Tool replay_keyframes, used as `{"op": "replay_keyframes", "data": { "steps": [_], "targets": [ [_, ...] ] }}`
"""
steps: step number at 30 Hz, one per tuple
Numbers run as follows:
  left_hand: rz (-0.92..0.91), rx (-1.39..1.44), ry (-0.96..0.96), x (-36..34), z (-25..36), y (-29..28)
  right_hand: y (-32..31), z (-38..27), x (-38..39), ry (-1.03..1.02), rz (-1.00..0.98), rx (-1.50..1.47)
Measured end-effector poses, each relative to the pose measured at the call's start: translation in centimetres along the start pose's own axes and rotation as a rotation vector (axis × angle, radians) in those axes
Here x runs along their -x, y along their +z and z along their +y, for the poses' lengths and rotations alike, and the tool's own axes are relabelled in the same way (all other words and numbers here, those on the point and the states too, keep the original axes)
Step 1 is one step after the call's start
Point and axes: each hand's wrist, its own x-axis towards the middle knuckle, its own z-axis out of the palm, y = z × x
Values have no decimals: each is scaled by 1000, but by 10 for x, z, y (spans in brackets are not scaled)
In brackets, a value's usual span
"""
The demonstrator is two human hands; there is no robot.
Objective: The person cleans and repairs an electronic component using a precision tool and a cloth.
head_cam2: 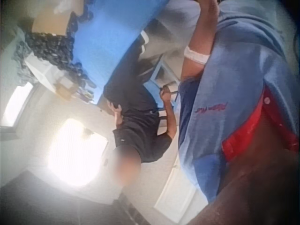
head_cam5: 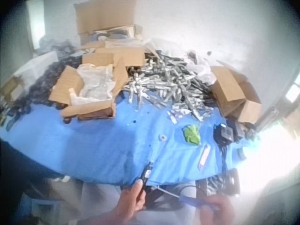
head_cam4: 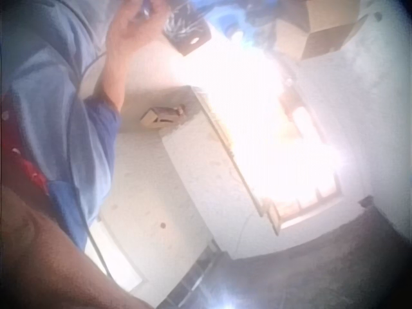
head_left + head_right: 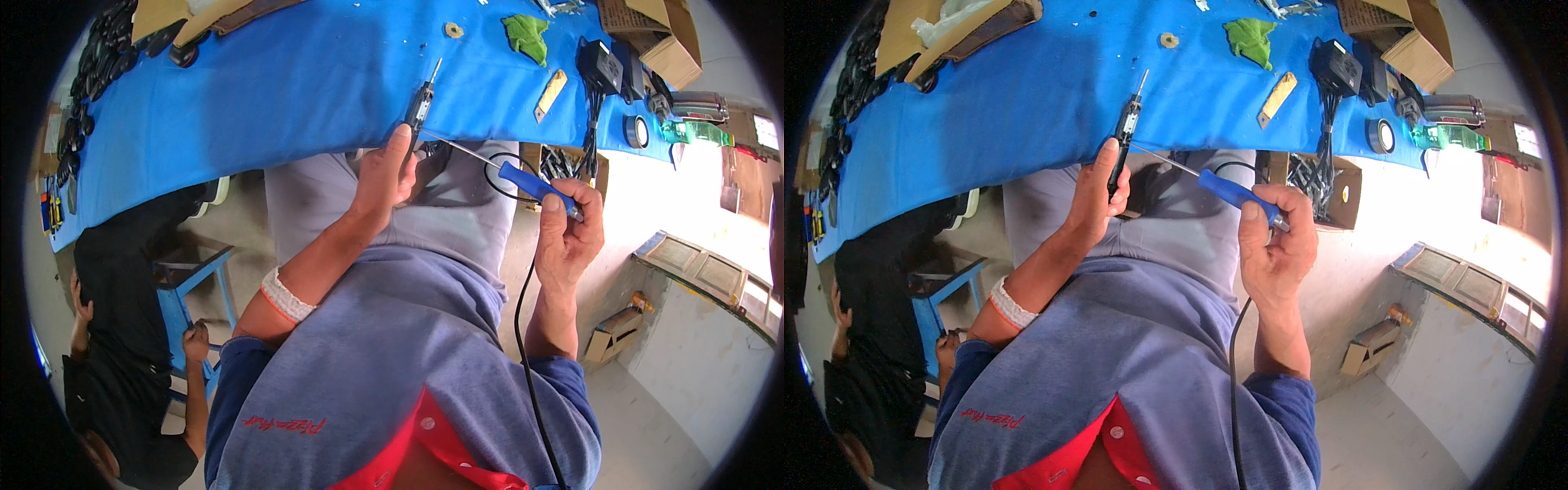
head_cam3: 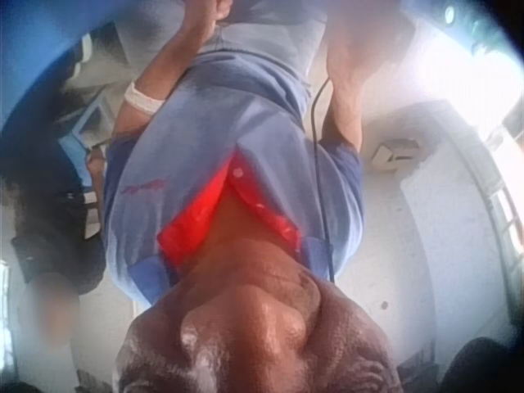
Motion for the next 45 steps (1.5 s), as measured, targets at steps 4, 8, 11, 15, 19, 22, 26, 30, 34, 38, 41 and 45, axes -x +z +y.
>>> {"op": "replay_keyframes", "data": {
  "steps": [4, 8, 11, 15, 19, 22, 26, 30, 34, 38, 41, 45],
  "targets": [
    [16, -2, -15, -1, -1, 0, -3, 1, 0, -30, 8, 11],
    [31, -5, 2, -1, -1, 0, -2, -3, 1, 25, 16, -19],
    [12, -13, 13, -3, -4, -3, -3, 2, 2, 27, 15, -32],
    [41, -52, 40, -2, -2, 2, -3, 6, 2, -33, 12, 20],
    [30, -67, 59, -3, -4, -1, -2, 3, 2, 13, 5, -10],
    [50, -66, 70, -2, -3, 2, -2, 5, 2, -2, 5, -4],
    [71, -52, 69, 0, 0, 5, -1, 7, 2, -27, 10, 12],
    [46, -55, 66, 0, -1, 3, -2, 8, 2, -7, 5, 23],
    [66, -62, 56, -1, -2, 3, -1, 9, 2, -22, 8, 17],
    [79, -57, 67, -1, -2, 4, 0, 11, 2, -10, 9, 12],
    [70, -71, 66, -1, -1, 4, -1, 12, 3, -11, 12, -10],
    [65, -82, 79, -3, -4, 2, 1, 11, 3, -15, 10, -11]
  ]
}}
